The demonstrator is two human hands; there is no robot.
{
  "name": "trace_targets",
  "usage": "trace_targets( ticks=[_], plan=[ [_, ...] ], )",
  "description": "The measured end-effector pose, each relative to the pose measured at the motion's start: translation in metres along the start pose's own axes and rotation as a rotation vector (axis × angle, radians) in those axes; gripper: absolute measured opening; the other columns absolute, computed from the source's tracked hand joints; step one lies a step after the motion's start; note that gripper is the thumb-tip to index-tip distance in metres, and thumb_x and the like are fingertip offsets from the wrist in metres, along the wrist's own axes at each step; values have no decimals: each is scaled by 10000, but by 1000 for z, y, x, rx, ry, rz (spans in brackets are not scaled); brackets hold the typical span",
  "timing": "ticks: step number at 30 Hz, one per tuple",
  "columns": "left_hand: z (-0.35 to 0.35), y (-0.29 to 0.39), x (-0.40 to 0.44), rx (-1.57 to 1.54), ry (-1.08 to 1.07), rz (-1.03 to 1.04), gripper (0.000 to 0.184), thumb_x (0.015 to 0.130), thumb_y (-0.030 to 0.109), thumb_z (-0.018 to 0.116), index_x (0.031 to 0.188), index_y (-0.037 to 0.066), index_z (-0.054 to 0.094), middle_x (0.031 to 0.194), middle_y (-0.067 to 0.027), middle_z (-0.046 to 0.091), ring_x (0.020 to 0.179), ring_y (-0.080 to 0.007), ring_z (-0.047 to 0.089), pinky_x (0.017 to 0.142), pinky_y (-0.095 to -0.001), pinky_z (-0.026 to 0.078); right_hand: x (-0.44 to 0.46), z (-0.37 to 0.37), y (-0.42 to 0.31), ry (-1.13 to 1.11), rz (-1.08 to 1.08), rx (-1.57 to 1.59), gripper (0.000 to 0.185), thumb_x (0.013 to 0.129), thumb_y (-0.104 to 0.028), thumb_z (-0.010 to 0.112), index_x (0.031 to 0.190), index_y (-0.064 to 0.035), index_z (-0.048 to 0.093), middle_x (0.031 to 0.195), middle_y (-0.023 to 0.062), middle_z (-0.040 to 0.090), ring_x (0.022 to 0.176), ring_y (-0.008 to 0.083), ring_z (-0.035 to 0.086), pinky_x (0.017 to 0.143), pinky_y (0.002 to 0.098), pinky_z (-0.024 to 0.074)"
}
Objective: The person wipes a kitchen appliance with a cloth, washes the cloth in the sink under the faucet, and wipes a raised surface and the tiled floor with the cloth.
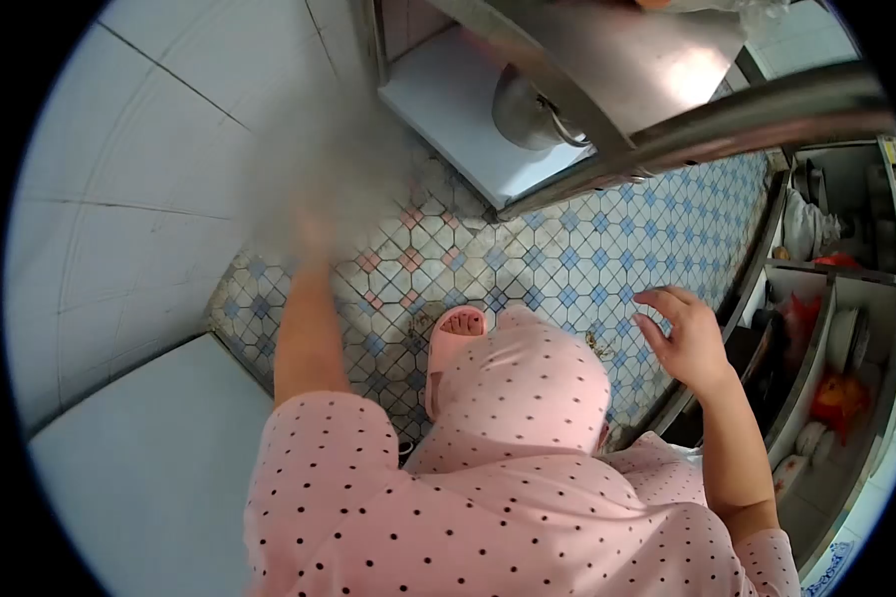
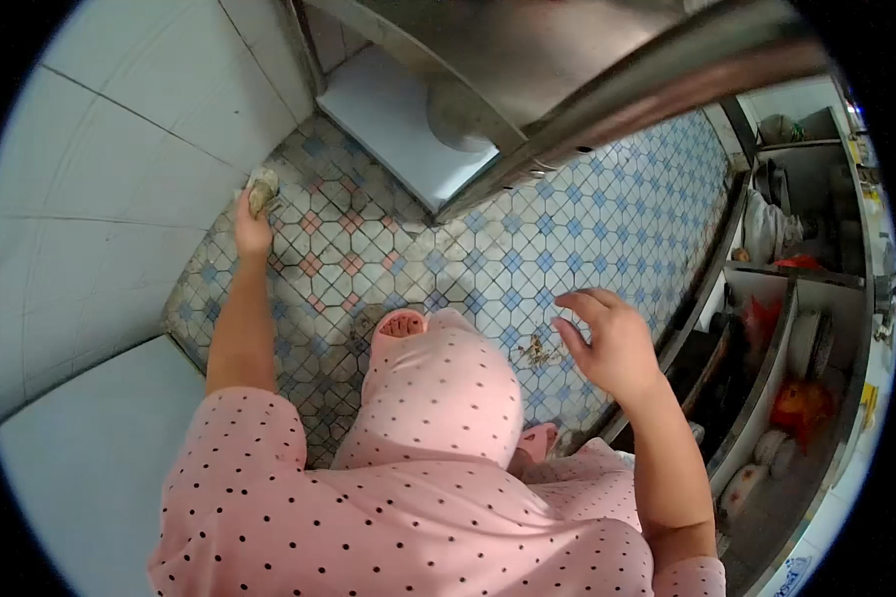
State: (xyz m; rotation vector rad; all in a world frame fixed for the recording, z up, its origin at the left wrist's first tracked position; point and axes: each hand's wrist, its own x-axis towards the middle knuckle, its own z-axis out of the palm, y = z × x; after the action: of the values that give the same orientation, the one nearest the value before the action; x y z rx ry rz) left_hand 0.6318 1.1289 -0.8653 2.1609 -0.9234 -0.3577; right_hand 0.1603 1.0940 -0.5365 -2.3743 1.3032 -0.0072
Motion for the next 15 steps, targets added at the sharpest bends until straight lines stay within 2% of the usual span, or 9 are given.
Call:
trace_targets(
  ticks=[3, 4, 7, 8, 10, 13, 14, 15],
  plan=[
    [66, -39, -10, 76, -63, 79, 410, 878, -35, 551, 1282, 34, 533, 1292, -186, 559, 1223, -373, 511, 1005, -422, 416, -7, 0, 12, -43, 97, -40, 184, 823, -91, 705, 994, -29, 678, 928, 150, 674, 831, 350, 643, 719, 402, 518],
    [62, 17, -40, 118, -230, -45, 363, 894, 0, 545, 1256, 33, 550, 1273, -173, 563, 1221, -344, 509, 1008, -410, 404, -10, 1, 15, -47, 128, -48, 185, 824, -87, 703, 998, -28, 678, 929, 152, 673, 832, 353, 642, 721, 402, 518],
    [142, 31, -122, -79, -437, 5, 295, 934, 226, 524, 1147, 55, 635, 1190, -161, 628, 1062, -323, 604, 925, -433, 470, -6, -2, 12, -64, 213, -38, 189, 840, -83, 690, 1017, -18, 675, 962, 160, 677, 861, 355, 649, 744, 382, 521],
    [164, 46, -158, -922, -564, -349, 360, 975, 314, 499, 1187, 44, 607, 1244, -110, 549, 1192, -215, 492, 1047, -326, 357, -1, -2, 10, -50, 223, -33, 191, 843, -84, 688, 1020, -15, 674, 972, 161, 678, 869, 354, 651, 750, 377, 521],
    [168, 39, -223, -126, -679, 600, 351, 967, 298, 507, 1221, 77, 605, 1323, -133, 536, 1227, -244, 491, 1064, -338, 358, 8, -4, 5, -15, 215, -25, 203, 850, -89, 684, 1036, -8, 672, 1001, 164, 680, 890, 343, 659, 770, 361, 523],
    [127, 36, -147, 63, -861, 785, 315, 966, 315, 501, 1233, 219, 636, 1264, -94, 630, 1172, -293, 592, 984, -387, 481, 9, -15, -5, 13, 184, -24, 203, 848, -79, 681, 1037, -6, 673, 1000, 162, 682, 898, 339, 662, 779, 360, 523],
    [85, 50, -121, 19, -837, 146, 343, 988, 350, 471, 1255, 206, 630, 1305, -44, 615, 1229, -240, 559, 1008, -380, 463, 5, -17, -3, 15, 174, -21, 195, 844, -66, 680, 1029, -4, 674, 993, 162, 682, 900, 334, 663, 782, 358, 522],
    [62, 50, -85, -194, -744, -39, 336, 959, 319, 491, 1188, 119, 635, 1260, -99, 618, 1170, -271, 569, 977, -387, 453, 2, -15, -3, 18, 185, 18, 192, 841, -62, 680, 1024, -3, 674, 990, 162, 682, 898, 333, 663, 781, 357, 522]
  ],
)
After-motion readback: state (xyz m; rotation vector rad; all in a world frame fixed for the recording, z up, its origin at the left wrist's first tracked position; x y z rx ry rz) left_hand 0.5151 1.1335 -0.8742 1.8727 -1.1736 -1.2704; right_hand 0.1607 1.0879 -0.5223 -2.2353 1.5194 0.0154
